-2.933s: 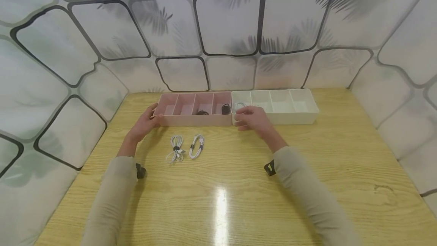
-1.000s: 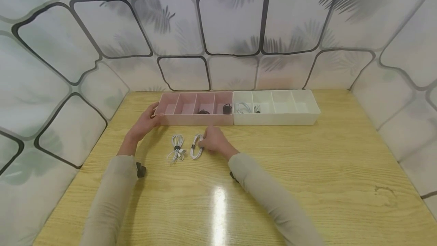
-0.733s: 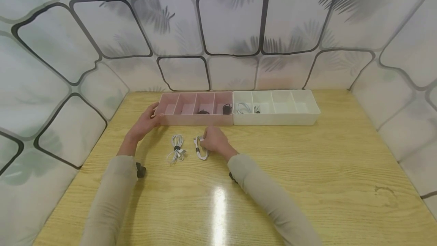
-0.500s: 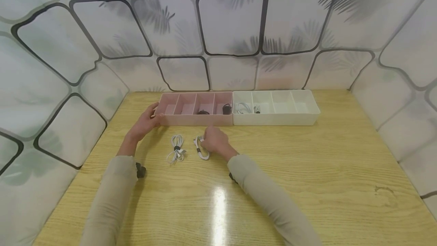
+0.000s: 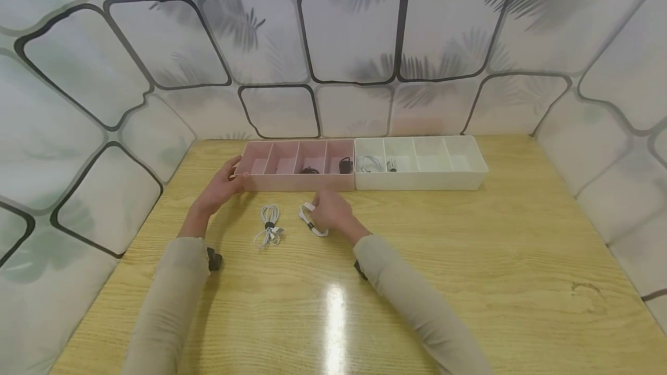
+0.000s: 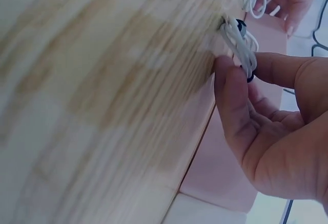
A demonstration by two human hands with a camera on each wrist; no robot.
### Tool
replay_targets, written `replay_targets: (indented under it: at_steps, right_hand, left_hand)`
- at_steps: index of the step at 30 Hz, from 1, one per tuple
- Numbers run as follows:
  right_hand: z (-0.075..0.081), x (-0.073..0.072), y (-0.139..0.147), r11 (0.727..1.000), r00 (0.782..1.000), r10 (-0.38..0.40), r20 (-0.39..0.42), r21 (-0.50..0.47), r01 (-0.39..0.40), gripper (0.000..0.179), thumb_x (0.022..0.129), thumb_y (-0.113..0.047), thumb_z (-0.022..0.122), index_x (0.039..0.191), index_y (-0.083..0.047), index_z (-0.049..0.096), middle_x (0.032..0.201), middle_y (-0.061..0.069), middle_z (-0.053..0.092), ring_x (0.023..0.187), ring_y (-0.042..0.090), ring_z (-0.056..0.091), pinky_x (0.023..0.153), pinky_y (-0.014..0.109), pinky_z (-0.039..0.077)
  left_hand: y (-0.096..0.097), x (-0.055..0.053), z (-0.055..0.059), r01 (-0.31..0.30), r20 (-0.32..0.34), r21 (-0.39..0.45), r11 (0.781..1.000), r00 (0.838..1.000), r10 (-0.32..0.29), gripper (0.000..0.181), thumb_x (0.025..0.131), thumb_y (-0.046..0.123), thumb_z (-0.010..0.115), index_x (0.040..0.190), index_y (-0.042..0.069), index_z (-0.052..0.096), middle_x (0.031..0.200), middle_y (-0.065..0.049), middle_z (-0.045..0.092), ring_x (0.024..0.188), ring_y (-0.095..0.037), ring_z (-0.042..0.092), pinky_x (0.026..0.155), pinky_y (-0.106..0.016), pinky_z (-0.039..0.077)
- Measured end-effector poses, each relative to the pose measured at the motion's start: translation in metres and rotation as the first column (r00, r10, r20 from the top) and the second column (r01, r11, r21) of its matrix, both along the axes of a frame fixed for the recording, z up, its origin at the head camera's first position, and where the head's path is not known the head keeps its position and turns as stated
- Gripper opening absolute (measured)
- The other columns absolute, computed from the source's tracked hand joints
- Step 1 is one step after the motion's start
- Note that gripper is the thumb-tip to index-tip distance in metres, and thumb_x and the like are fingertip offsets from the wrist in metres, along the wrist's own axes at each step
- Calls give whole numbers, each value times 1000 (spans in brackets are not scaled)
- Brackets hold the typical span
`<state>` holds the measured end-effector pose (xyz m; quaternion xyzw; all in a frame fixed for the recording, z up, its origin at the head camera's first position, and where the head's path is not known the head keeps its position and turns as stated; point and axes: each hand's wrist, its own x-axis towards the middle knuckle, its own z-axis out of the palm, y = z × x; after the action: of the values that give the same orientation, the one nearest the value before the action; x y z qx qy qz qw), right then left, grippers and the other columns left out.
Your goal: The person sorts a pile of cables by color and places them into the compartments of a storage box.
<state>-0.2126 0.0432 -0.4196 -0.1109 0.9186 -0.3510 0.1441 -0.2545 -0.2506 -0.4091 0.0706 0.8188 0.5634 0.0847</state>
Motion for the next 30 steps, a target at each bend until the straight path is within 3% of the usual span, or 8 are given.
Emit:
replay_targets:
  at_steps: [5,11,18,24,30]
  right_hand:
    - [-3,-2,5,994,1000,28,0,-104,-28,16,83,1,67,98,2,66,82,9,65,61,15,54,52,23,44]
    - [-8,-4,13,971,995,61,76,-236,-42,28,76,7,66,104,7,63,75,10,66,57,13,56,50,23,45]
    - [-5,-4,19,966,992,96,84,-246,-73,29,79,6,71,107,9,66,93,14,69,73,13,62,58,22,50]
    - [0,-2,22,956,989,108,102,-282,-76,30,80,7,70,110,11,65,93,15,69,77,15,62,62,23,51]
    - [1,-2,24,944,990,91,103,-326,-53,32,80,8,70,112,13,65,91,16,69,75,13,62,63,22,50]
  left_hand:
    - [6,9,15,9,0,-7,1000,1000,-9,65,104,8,47,155,-8,11,152,-40,22,137,-54,32,103,-64,36]
    - [5,8,13,16,-21,-41,999,1000,-16,64,104,9,46,154,-10,11,149,-43,26,133,-55,37,97,-60,44]
    - [7,10,16,14,-5,-33,999,1000,-14,64,104,7,46,155,-9,10,151,-41,24,135,-54,35,99,-61,41]
    - [8,11,18,13,-8,-50,999,1000,-13,64,105,10,45,155,-9,11,149,-42,26,133,-53,36,96,-58,43]
    - [7,9,17,-4,18,-28,1000,1000,5,65,105,8,47,156,-6,9,153,-39,24,137,-52,33,102,-64,36]
